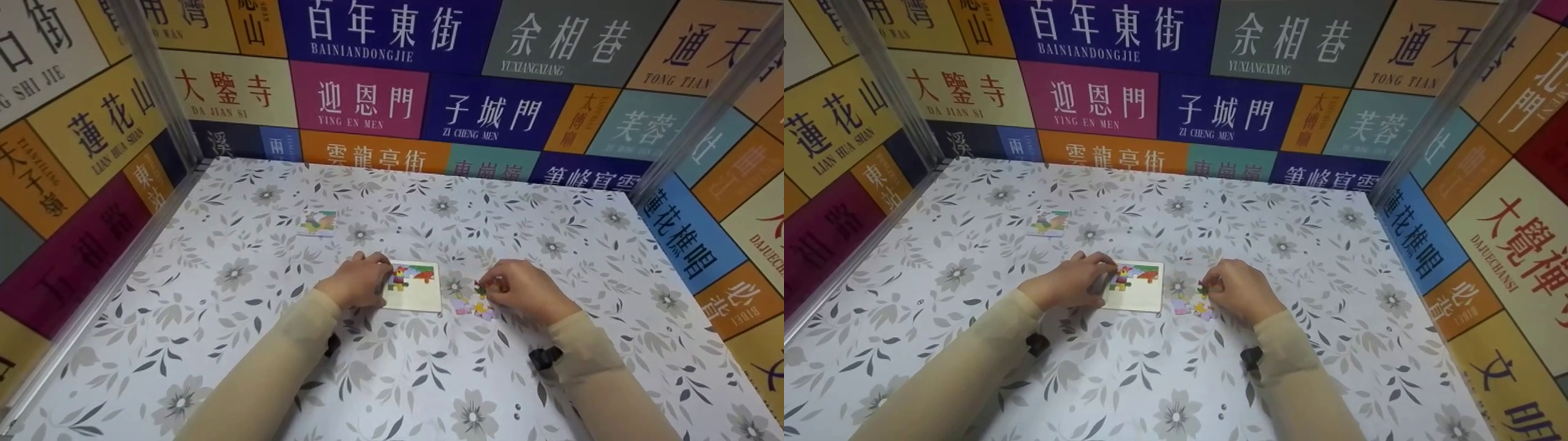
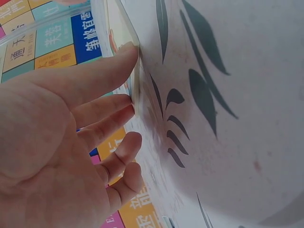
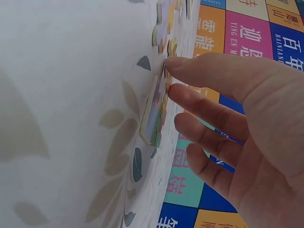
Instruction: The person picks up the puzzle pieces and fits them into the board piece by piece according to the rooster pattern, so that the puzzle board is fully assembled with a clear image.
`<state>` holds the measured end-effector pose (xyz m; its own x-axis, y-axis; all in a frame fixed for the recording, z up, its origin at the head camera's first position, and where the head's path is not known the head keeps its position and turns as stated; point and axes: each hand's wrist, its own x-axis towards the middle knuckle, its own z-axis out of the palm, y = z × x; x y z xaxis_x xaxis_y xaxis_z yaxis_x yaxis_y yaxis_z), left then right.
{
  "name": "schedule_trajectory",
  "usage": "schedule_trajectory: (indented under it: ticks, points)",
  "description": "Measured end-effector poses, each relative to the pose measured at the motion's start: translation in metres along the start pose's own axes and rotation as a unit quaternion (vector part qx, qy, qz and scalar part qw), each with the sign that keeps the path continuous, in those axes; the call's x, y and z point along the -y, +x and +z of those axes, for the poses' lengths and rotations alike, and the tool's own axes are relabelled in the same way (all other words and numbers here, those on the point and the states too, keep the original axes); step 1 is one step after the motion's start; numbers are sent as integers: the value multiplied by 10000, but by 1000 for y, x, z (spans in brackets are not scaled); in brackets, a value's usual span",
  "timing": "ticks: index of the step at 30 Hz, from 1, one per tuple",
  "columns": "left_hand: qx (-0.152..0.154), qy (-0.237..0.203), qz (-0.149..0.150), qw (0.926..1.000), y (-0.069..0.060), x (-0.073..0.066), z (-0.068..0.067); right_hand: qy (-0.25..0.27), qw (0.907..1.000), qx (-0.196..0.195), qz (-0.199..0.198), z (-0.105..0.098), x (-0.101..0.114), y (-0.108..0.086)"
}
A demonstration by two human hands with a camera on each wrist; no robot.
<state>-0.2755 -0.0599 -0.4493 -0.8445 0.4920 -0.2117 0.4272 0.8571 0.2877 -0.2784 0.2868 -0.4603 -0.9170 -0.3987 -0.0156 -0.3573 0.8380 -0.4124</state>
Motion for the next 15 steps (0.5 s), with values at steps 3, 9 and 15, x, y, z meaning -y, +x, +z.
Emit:
schedule_trajectory:
  ticks: [3,9,15]
  points:
    - [54,-97,-33,9999,0,0,0,67,10000,45,39,1,-1,0]
    - [45,-139,-17,9999,0,0,0,104,9999,-1,-35,1,0,-1]
    - [-118,-45,136,9998,-1,1,0,29,9998,-137,-111,2,1,-2]
